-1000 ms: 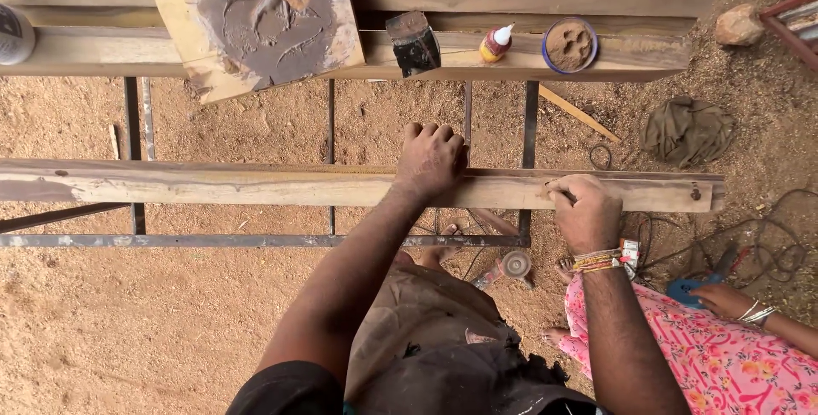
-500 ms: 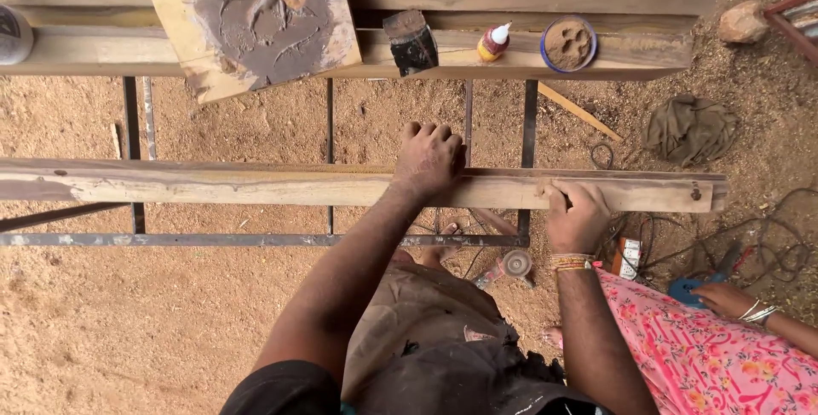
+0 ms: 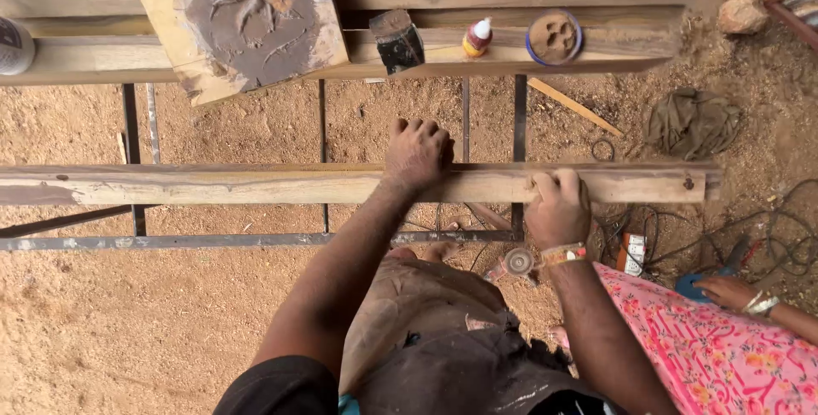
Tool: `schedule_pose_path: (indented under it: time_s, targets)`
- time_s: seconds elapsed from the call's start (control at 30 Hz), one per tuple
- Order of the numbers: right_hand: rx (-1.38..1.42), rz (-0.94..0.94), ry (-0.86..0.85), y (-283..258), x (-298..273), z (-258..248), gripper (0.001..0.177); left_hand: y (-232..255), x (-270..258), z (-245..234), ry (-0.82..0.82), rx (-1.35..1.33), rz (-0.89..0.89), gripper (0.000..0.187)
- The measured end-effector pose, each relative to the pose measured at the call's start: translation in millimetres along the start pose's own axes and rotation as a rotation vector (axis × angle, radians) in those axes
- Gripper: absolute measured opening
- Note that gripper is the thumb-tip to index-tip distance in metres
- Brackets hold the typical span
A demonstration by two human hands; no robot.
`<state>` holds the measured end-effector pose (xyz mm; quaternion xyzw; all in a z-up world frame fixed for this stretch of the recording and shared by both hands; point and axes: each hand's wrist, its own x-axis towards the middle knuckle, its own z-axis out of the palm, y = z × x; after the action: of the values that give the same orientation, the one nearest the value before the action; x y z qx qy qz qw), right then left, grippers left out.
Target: Filling gaps in a wooden beam with putty and glue, followed by grinding and smoothing the surface with an angle grinder.
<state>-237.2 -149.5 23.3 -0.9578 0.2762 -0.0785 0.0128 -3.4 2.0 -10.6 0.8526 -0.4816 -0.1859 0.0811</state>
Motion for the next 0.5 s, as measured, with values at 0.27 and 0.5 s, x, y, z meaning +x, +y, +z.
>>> schedule_pose_path:
  time_s: [0.27, 0.5]
  targets:
    - [0.419, 0.086, -0.035, 27.9, -3.7, -9.5, 0.039, 29.2, -15.4, -19.6, -0.056, 0.044, 0.010, 0.035]
    - [0.412, -0.068, 0.024, 33.8, -16.0, -4.5, 0.047, 109.3, -40.1, -10.3, -0.122, 0.036, 0.255, 0.078]
